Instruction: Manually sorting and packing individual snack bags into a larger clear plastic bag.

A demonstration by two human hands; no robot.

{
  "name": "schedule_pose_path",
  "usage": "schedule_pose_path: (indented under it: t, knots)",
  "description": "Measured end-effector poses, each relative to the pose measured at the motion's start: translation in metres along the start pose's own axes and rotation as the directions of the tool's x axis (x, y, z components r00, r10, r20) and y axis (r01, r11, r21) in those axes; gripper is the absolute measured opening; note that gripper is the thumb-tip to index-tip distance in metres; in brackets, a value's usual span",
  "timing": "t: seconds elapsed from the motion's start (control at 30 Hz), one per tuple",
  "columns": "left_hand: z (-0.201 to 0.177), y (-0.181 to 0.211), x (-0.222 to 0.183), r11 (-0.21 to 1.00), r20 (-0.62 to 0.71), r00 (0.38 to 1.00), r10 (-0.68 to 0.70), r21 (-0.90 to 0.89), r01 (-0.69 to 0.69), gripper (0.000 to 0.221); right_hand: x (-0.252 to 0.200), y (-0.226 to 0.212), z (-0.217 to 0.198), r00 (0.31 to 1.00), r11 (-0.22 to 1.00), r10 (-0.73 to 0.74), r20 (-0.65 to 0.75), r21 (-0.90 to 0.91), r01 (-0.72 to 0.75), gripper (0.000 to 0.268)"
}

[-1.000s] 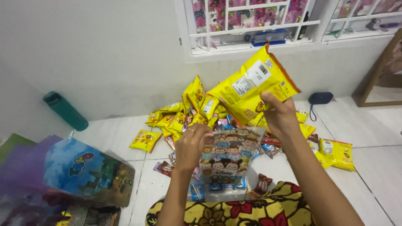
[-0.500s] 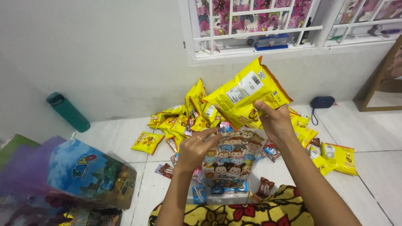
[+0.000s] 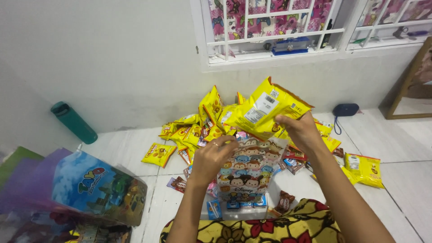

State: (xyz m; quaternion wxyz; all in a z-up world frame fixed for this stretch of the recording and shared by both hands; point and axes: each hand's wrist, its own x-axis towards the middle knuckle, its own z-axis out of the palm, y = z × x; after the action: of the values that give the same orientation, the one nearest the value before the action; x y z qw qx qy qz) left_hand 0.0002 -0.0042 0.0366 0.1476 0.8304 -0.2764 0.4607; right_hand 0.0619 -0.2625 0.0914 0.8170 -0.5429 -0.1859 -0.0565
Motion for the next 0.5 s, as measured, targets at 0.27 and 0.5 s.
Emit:
schedule_pose_path:
  t: [0.27,0.5]
  knots:
    - [-0.018,-0.002,0.01,0.966,0.117,0.963,-0.244,-0.057,0.252,0.01,-0.012,-0.022,-0.011,0.993,0.956,0.119,0.015,-0.27,-0.11,0.052]
    - [-0.014,-0.007,0.007,0.914,0.198,0.912,-0.36,-0.119,0.387,0.009,-0.018,0.013,-0.02,0.972,0.881,0.233,0.028,-0.43,-0.199,0.055]
